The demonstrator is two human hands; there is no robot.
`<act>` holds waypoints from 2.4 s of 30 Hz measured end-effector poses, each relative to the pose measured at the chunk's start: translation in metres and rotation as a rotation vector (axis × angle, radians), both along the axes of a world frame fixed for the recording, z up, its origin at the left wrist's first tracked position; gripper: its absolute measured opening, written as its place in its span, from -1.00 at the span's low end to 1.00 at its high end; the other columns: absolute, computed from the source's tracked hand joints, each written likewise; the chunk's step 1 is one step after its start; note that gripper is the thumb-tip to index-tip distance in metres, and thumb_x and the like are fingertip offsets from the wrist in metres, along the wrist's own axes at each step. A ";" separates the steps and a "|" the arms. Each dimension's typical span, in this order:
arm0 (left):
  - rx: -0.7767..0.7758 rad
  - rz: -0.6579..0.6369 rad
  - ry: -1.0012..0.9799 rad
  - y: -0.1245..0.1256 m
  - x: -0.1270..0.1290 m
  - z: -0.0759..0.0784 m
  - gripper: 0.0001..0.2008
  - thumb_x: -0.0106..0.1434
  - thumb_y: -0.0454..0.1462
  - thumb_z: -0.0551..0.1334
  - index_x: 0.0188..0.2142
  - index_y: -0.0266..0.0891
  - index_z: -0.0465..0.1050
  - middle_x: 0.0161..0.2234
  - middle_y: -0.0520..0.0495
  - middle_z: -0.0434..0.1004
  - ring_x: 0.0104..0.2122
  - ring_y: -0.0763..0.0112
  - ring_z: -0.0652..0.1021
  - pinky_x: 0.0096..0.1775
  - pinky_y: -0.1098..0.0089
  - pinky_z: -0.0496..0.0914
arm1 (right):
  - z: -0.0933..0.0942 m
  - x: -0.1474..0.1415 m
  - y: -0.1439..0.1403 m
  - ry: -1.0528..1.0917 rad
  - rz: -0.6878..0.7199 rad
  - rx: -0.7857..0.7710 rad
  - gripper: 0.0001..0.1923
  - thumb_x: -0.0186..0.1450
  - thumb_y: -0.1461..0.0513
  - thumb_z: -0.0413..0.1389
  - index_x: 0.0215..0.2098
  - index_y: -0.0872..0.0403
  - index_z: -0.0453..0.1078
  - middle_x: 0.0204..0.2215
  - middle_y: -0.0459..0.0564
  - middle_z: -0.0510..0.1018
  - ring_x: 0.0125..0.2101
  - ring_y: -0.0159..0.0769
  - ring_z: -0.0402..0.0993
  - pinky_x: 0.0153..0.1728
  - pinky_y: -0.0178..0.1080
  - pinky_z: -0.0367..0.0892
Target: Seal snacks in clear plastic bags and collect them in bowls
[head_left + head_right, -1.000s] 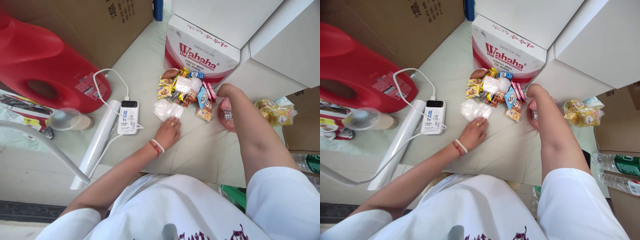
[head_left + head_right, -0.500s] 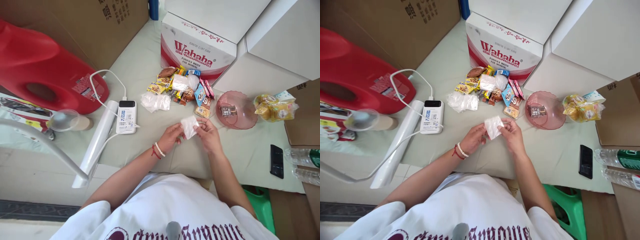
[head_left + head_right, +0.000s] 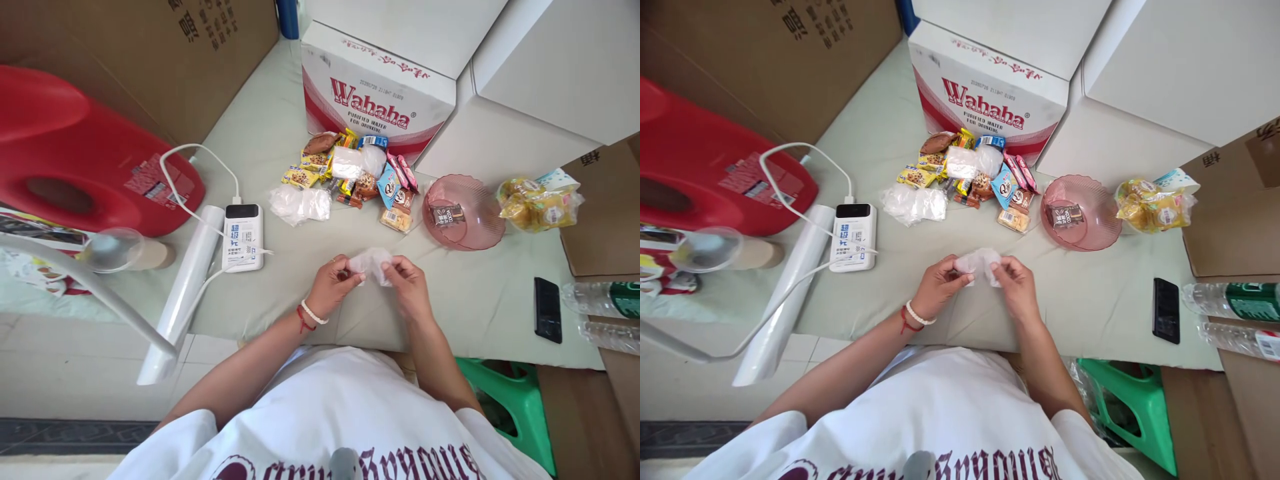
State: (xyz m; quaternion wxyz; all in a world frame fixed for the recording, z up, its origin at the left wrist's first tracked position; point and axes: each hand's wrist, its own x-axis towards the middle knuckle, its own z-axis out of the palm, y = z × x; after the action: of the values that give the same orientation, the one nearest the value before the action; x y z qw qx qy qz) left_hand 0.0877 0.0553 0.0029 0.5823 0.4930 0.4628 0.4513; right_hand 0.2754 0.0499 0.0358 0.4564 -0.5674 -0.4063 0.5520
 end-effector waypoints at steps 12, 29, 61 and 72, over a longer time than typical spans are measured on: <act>-0.015 -0.072 0.004 -0.006 -0.025 0.016 -0.57 0.11 -0.07 0.48 -0.50 -0.22 0.28 -0.46 0.11 0.25 -0.44 0.50 0.29 -0.36 0.43 0.22 | 0.012 0.020 -0.017 -0.419 0.141 0.291 -0.62 0.33 0.08 0.27 0.10 -0.07 0.48 -0.19 -0.05 0.50 -0.44 -0.42 0.34 -0.43 -0.32 0.33; -0.218 0.167 -0.254 -0.009 -0.032 0.015 -0.61 0.22 0.05 0.37 -0.41 -0.22 0.42 -0.46 0.06 0.44 -0.44 0.46 0.43 -0.38 0.43 0.35 | -0.010 0.019 -0.036 -0.364 0.221 0.330 -0.87 0.40 0.15 0.18 -0.14 -0.05 0.55 -0.20 0.01 0.58 -0.25 -0.28 0.54 -0.20 -0.19 0.49; 0.191 0.410 0.125 -0.014 -0.035 0.051 -0.64 0.35 0.05 0.26 -0.38 -0.17 0.47 -0.24 -0.07 0.51 -0.19 0.32 0.51 -0.11 0.34 0.41 | 0.033 0.015 -0.028 -0.119 -0.132 0.182 -0.74 0.30 0.01 0.27 -0.21 -0.01 0.45 -0.28 -0.04 0.51 -0.37 -0.33 0.43 -0.38 -0.27 0.40; -0.140 0.302 0.175 -0.041 -0.072 0.013 -0.71 0.36 -0.01 0.23 -0.32 -0.16 0.38 -0.41 0.01 0.51 -0.39 0.37 0.51 -0.23 0.33 0.43 | -0.007 0.032 -0.038 -0.572 0.325 -0.101 -0.70 0.27 -0.01 0.22 -0.27 0.04 0.45 -0.42 -0.05 0.53 -0.41 -0.29 0.41 -0.38 -0.25 0.32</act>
State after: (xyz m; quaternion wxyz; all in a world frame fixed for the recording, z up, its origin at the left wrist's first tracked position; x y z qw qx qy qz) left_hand 0.0162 0.0145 0.0155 0.4985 0.4137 0.6107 0.4554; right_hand 0.3070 0.0121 0.0292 0.2011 -0.6491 -0.5753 0.4553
